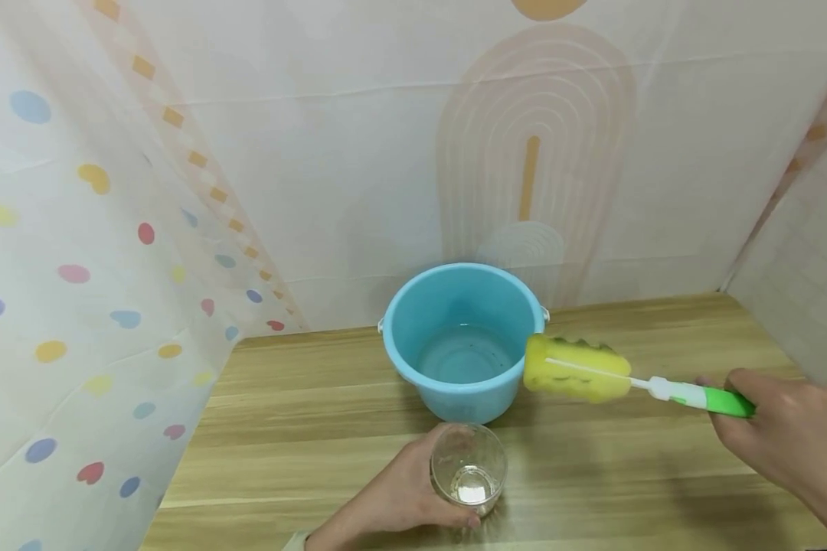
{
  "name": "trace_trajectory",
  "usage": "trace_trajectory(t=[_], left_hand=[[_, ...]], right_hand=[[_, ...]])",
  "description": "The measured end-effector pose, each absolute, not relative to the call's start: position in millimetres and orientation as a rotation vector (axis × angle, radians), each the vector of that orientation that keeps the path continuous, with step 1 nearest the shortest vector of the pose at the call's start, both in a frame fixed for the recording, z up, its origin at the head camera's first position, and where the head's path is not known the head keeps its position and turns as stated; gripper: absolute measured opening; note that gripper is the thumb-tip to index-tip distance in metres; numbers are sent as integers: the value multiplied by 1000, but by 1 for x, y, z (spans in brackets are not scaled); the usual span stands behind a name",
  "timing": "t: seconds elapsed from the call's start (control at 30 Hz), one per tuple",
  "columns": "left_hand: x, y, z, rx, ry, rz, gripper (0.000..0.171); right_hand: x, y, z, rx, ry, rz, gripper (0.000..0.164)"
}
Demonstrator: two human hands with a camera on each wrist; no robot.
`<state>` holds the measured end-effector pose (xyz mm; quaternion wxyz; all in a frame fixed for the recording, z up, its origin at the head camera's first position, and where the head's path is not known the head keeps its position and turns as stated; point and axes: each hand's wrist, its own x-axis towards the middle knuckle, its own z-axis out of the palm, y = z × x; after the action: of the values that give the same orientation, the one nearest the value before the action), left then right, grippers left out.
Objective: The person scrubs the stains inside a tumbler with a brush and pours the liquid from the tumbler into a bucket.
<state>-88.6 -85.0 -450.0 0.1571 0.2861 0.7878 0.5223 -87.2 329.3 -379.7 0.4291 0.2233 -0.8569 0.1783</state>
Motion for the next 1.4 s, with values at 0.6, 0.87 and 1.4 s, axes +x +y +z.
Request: trace_trajectory(t=[0.6, 0.87, 1.4], left_hand=[[-89, -84, -450, 830, 2210, 1543, 86], [-89, -84, -451, 828, 2204, 1542, 86], [-90, -84, -450, 873, 2220, 1525, 88]], right_hand=[[-81, 318, -369, 633, -2157, 455, 67], [-78, 306, -361, 670, -2151, 420, 62], [-76, 281, -350, 752, -2176, 223, 57]])
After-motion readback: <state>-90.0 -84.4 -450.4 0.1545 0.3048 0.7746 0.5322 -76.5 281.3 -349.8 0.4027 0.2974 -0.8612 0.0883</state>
